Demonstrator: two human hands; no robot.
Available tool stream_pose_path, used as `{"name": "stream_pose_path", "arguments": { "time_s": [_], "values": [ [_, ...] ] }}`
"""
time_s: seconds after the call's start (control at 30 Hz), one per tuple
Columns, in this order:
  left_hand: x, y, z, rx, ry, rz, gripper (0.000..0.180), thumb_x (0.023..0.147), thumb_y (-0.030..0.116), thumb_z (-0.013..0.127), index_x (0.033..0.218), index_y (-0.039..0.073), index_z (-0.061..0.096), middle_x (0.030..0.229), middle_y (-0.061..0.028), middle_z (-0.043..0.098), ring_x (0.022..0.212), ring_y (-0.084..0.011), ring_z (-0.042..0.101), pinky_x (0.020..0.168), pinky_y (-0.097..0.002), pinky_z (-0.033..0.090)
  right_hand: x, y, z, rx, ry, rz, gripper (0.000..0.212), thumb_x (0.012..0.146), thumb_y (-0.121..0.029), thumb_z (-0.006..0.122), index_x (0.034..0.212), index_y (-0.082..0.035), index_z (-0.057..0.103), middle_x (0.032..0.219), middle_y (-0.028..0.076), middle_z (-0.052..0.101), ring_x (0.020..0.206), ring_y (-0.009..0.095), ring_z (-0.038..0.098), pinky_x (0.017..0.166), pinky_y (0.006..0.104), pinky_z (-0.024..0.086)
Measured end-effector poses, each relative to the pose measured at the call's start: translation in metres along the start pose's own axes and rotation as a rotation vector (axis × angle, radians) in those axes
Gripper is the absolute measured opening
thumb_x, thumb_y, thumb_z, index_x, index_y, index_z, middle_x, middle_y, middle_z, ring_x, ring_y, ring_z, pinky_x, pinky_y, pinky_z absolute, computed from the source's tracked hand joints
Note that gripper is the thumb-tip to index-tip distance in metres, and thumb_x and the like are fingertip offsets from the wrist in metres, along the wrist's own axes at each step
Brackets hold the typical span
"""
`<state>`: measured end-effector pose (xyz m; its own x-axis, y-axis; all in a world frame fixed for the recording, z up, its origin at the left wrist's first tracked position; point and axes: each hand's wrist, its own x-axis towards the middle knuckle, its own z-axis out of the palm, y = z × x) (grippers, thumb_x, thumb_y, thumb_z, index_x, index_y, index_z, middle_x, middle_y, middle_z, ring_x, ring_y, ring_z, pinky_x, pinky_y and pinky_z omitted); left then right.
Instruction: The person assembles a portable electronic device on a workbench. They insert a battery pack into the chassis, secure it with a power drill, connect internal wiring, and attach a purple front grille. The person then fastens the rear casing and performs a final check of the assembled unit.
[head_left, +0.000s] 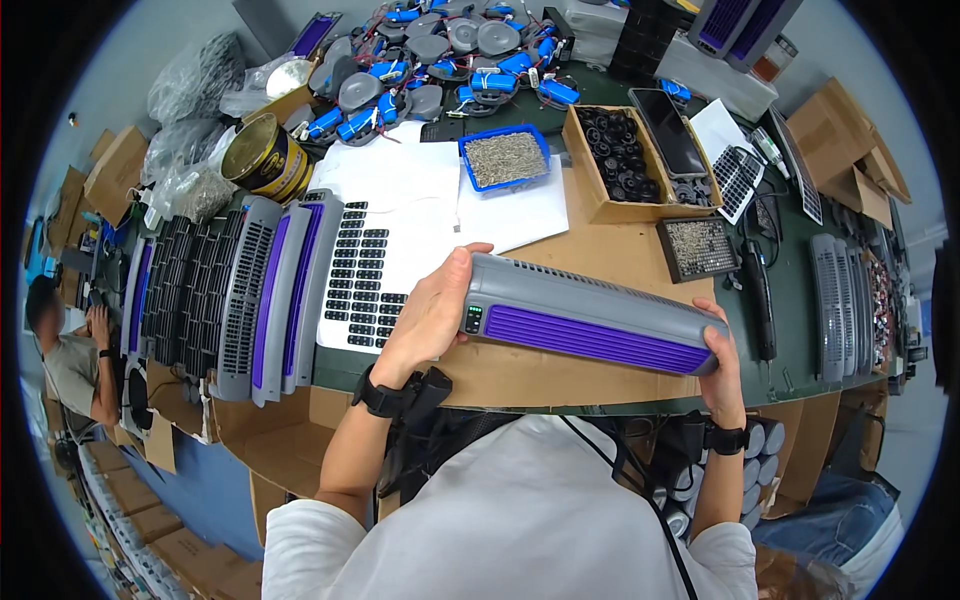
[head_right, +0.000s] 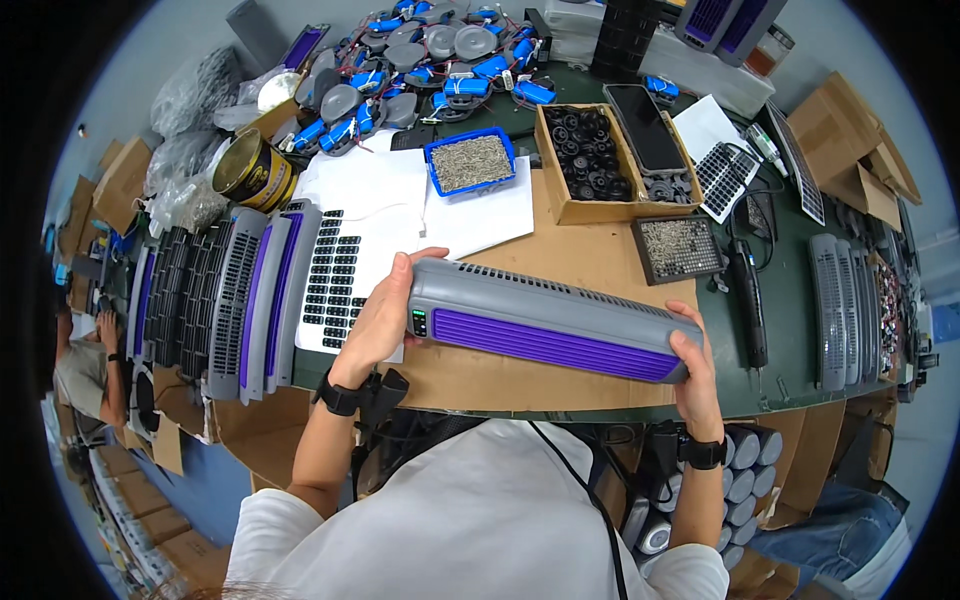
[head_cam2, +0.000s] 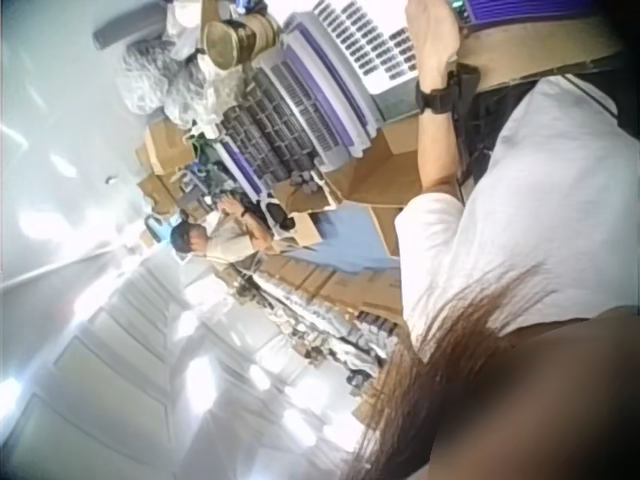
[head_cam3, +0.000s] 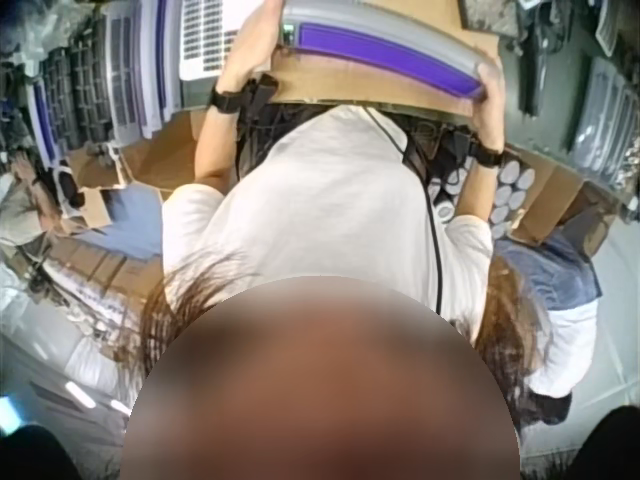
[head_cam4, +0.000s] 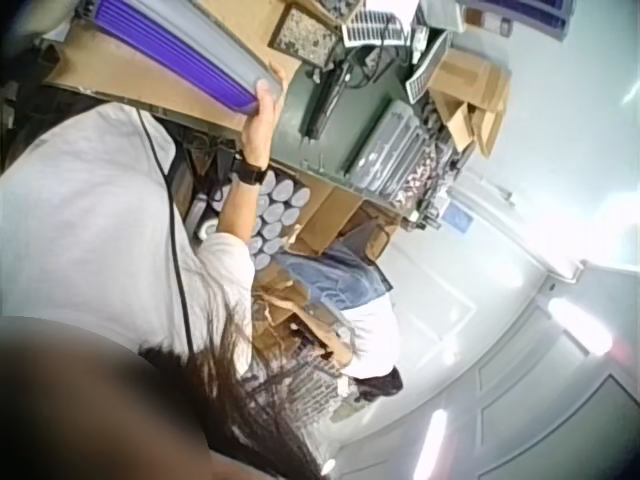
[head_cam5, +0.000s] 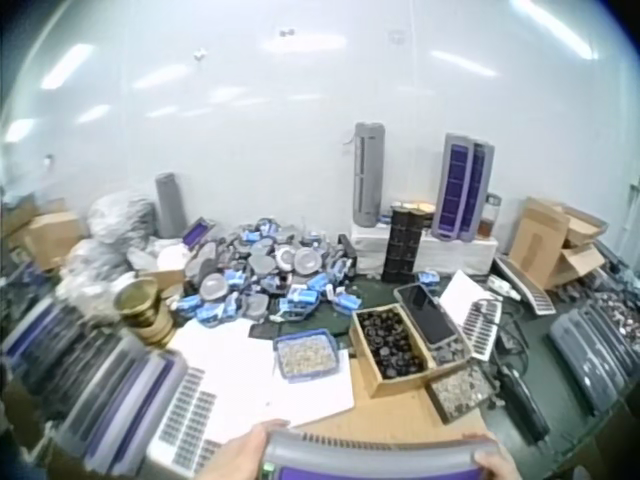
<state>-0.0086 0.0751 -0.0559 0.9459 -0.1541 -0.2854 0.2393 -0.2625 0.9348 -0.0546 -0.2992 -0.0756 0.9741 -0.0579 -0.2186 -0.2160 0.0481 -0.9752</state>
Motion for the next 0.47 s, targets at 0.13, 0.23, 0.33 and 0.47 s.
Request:
{"name": "stream_pose_path", "arguments": {
  "time_s": [0.13, 0.23, 0.33, 0.47],
  "values": [
    [-0.0004, 0.0003, -0.0005, 0.018, 0.007, -0.009, 0.081, 0.096, 0.072, 0.018, 0.135, 0.011, 0.055, 0.091, -0.0121, 0.065, 0.066, -0.0151, 0.059, 0.05, -0.026, 0.05, -0.0006, -0.0015, 0.0002, 0.02, -0.006, 0.008, 0.064, 0.087, -0.041, 0.061, 0.135, -0.002, 0.045, 0.122, 0.011, 0.051, 0.117, 0.021, 0.049, 0.102, 0.0315, 0.036],
    [-0.002, 0.0015, 0.0012, 0.008, 0.022, 0.011, 0.081, 0.096, 0.071, 0.018, 0.133, 0.009, 0.055, 0.09, -0.0123, 0.065, 0.066, -0.0156, 0.059, 0.05, -0.0263, 0.05, 0.0004, 0.0007, -0.002, 0.022, -0.013, 0.014, 0.063, 0.088, -0.041, 0.06, 0.135, -0.002, 0.045, 0.123, 0.012, 0.051, 0.117, 0.022, 0.05, 0.103, 0.0321, 0.037],
    [-0.0036, 0.0018, 0.0003, 0.01, 0.011, 0.011, 0.081, 0.097, 0.07, 0.018, 0.133, 0.009, 0.055, 0.088, -0.0127, 0.065, 0.066, -0.0158, 0.06, 0.051, -0.0265, 0.05, -0.0006, 0.0016, -0.0023, 0.025, -0.005, 0.013, 0.064, 0.088, -0.041, 0.061, 0.135, -0.002, 0.046, 0.122, 0.011, 0.051, 0.117, 0.022, 0.049, 0.103, 0.032, 0.036],
    [-0.0046, 0.0, 0.0006, 0.015, 0.022, 0.023, 0.08, 0.097, 0.07, 0.018, 0.132, 0.009, 0.056, 0.087, -0.013, 0.065, 0.065, -0.016, 0.06, 0.051, -0.0269, 0.05, -0.0017, 0.0019, -0.0023, 0.02, -0.005, -0.005, 0.065, 0.087, -0.041, 0.062, 0.136, -0.001, 0.046, 0.122, 0.011, 0.051, 0.117, 0.022, 0.048, 0.104, 0.0319, 0.034]
  ]
}}
